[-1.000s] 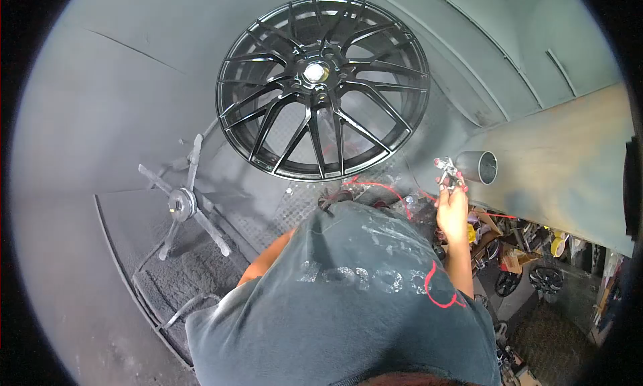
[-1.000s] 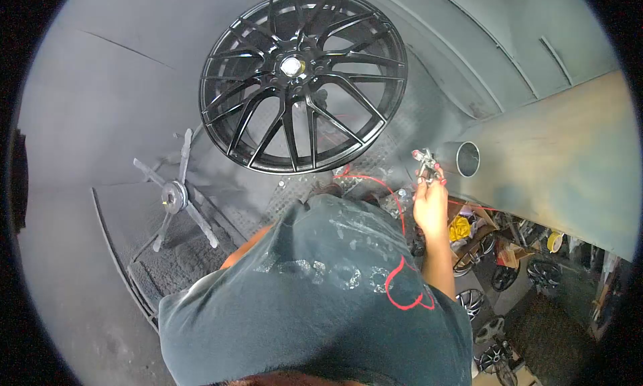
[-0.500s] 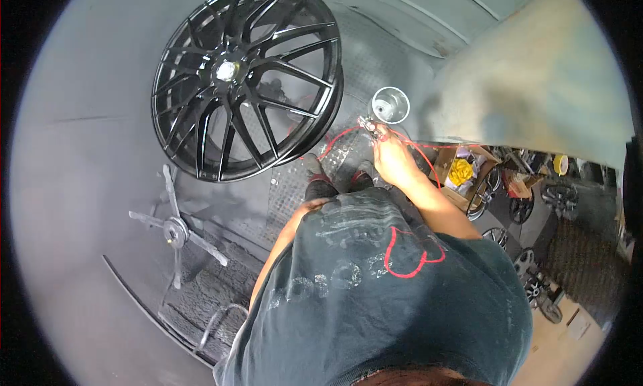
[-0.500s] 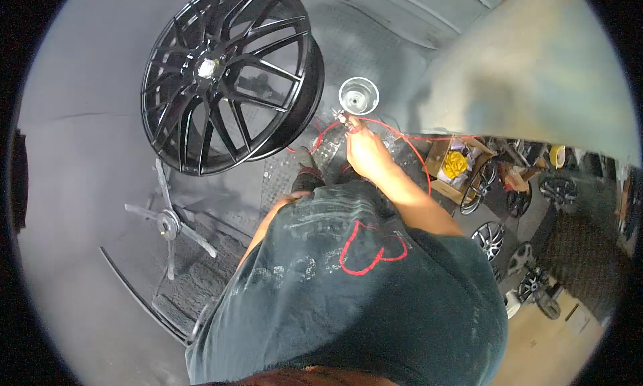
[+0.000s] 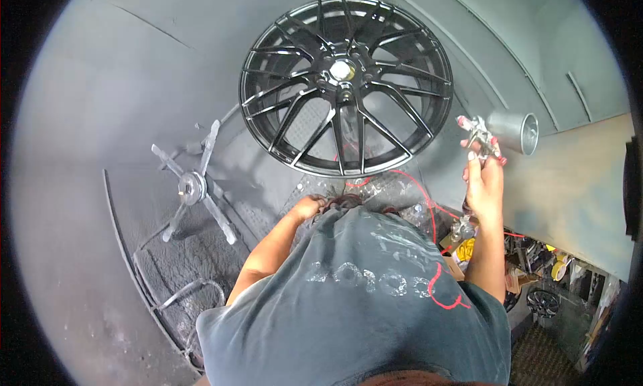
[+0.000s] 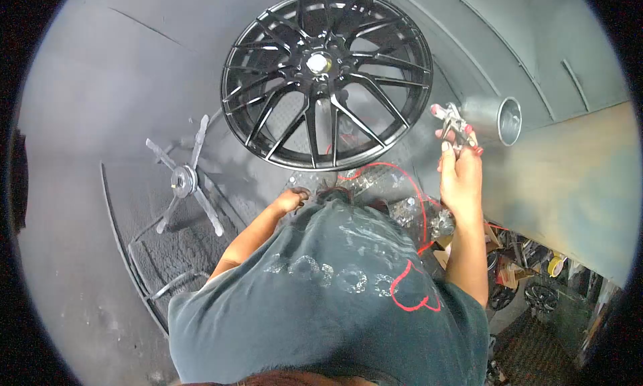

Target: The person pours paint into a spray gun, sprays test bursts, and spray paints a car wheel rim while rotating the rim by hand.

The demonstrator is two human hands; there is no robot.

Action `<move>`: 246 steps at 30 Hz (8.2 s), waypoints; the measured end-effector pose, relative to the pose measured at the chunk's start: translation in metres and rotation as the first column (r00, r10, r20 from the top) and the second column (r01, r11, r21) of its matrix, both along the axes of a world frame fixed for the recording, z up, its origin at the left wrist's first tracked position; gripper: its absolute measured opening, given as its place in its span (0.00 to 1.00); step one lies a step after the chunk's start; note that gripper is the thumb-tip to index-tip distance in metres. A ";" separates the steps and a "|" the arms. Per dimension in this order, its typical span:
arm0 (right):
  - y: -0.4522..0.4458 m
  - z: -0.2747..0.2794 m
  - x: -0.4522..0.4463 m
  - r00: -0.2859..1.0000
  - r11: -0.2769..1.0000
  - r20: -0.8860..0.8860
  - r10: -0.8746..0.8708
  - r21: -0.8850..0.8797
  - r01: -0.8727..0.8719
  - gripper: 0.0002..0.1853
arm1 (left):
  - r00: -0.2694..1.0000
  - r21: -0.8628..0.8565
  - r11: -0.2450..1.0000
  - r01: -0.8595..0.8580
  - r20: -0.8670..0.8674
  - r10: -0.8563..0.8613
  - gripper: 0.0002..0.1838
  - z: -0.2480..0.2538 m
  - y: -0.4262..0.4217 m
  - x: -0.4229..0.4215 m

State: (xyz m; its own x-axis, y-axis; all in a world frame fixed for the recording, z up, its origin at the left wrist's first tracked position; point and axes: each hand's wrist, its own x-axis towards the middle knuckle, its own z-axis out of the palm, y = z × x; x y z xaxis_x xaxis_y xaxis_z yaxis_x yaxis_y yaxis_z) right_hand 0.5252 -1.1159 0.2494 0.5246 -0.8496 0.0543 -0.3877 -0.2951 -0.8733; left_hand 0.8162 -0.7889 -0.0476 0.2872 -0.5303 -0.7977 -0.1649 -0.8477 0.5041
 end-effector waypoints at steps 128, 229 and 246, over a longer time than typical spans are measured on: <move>-0.050 0.106 0.412 0.827 0.854 -0.338 0.449 -0.109 -0.508 0.16 | 0.632 -0.129 0.705 -0.697 -0.576 0.519 0.09 -0.015 -0.042 0.111; -0.059 0.076 0.405 0.862 0.656 -0.457 0.222 -0.583 -0.478 0.15 | 0.461 -0.175 0.443 -0.879 -0.550 0.697 0.10 -0.012 -0.036 0.142; -0.053 0.092 0.412 0.824 0.665 -0.470 0.317 -0.509 -0.546 0.17 | 0.441 -0.138 0.466 -0.874 -0.629 0.641 0.11 -0.022 -0.038 0.107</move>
